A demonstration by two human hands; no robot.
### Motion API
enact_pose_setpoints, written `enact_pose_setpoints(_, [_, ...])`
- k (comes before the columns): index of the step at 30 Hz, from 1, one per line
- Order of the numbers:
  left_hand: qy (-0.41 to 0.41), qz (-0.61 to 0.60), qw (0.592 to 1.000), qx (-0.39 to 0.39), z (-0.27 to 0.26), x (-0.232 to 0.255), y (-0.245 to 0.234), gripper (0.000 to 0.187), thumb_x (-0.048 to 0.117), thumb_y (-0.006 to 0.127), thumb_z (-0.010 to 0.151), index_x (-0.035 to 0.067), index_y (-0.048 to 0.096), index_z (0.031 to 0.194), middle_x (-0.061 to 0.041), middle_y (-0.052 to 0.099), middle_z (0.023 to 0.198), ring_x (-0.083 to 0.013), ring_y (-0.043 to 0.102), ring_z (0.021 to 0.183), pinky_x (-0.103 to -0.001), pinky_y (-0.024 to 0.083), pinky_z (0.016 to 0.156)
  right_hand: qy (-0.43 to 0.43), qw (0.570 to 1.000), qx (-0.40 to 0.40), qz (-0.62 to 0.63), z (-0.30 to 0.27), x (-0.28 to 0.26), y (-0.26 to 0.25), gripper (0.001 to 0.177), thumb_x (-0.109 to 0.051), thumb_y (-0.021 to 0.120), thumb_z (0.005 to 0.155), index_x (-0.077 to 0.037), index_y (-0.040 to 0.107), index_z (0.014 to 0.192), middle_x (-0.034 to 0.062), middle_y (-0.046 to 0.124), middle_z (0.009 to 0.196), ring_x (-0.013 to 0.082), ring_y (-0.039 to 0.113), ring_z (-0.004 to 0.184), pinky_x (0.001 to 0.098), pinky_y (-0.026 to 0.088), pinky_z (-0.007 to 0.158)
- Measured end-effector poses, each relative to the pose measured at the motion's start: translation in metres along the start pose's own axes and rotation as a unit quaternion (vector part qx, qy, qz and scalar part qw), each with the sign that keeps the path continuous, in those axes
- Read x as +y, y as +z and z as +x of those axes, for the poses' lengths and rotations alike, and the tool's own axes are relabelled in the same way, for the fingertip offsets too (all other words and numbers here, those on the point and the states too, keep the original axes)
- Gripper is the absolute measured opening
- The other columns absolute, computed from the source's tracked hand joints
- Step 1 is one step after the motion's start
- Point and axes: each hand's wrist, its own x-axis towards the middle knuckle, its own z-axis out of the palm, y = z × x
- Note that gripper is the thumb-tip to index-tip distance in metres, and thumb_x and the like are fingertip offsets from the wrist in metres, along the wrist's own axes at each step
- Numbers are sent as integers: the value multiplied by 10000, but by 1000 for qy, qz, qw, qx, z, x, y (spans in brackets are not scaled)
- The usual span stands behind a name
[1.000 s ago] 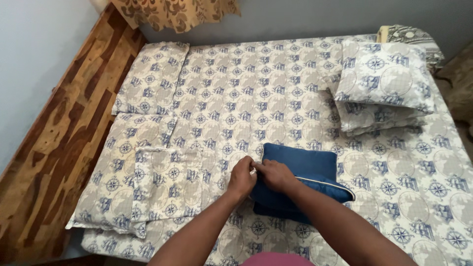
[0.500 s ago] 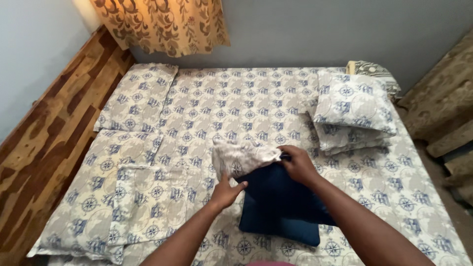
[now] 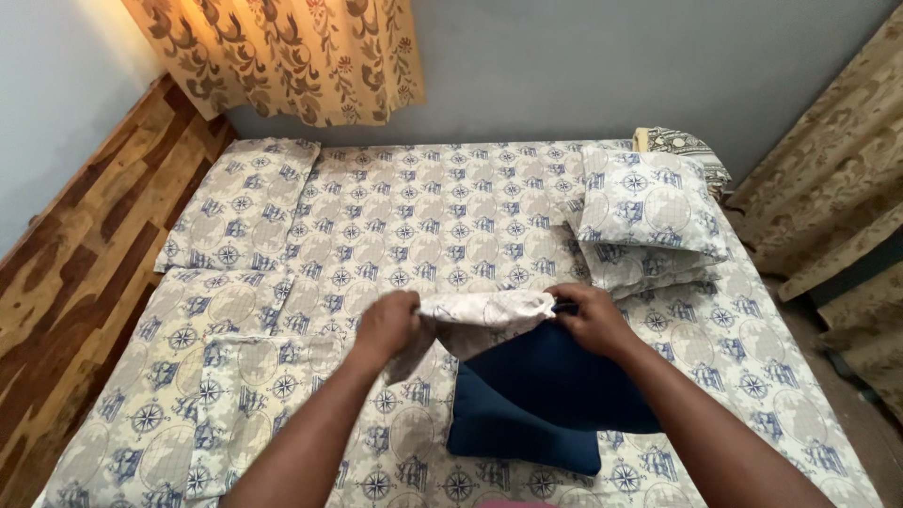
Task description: The person puts a pillowcase on a pillow by hand while it rests on a bed.
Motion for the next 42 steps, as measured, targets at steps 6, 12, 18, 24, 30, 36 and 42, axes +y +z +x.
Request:
enact_pose_setpoints(6, [3,24,998,50,35,39,-64,162,195,623,927,56,706,914,-195,720,843,-349,724,792,-469,583,744,8,996,-75,42,-3,-8,6,362,34,724,818,-61,738,1166,77,776,1127,206,742,1051,346,597,945])
enact_pose_setpoints(12, [101,-192,976,-27,43,117,-55,641,279,643,942,94,409,1509,-294,469,1475,-407,551,1296,-466,473,1043,84,957,-40,275,3,5,7,413,41,709,842,-9,681,1251,124,749,1144,219,715,1032,352,587,938])
enact_pose_setpoints(18, [73,-186,969,145,26,94,-58,756,441,670,925,96,359,1521,-242,454,1539,-394,524,1341,-500,476,1071,180,841,91,503,4,23,-14,321,18,670,885,-17,649,1204,129,706,1084,228,705,925,366,621,841])
enact_pose_setpoints(24, [-228,-545,807,6,44,-17,-12,613,476,476,1042,109,365,1520,-217,478,1474,-332,507,1314,-481,442,1043,261,756,85,595,13,26,-36,287,-111,611,937,-47,644,1215,139,711,1053,222,730,901,362,640,812])
enact_pose_setpoints(30, [-264,-619,728,-130,37,-62,77,462,333,520,1004,103,488,1404,-151,591,1284,-275,511,999,-414,400,889,294,741,21,603,34,143,-16,326,-153,659,1005,83,604,1224,157,713,963,211,726,731,335,641,705])
enact_pose_setpoints(36, [-293,-673,670,-109,-7,-48,97,384,128,466,874,106,568,1243,-74,611,1142,-183,594,976,-443,535,834,320,789,51,522,38,185,-2,385,-127,581,990,82,604,1313,160,744,1009,179,741,708,280,635,671])
enact_pose_setpoints(42, [-244,-704,660,-96,-2,-27,78,367,147,501,955,91,538,1315,-133,655,1175,-200,694,955,-375,601,772,273,818,54,503,-1,108,-26,373,-150,569,987,46,615,1301,137,729,1039,172,705,776,293,598,708])
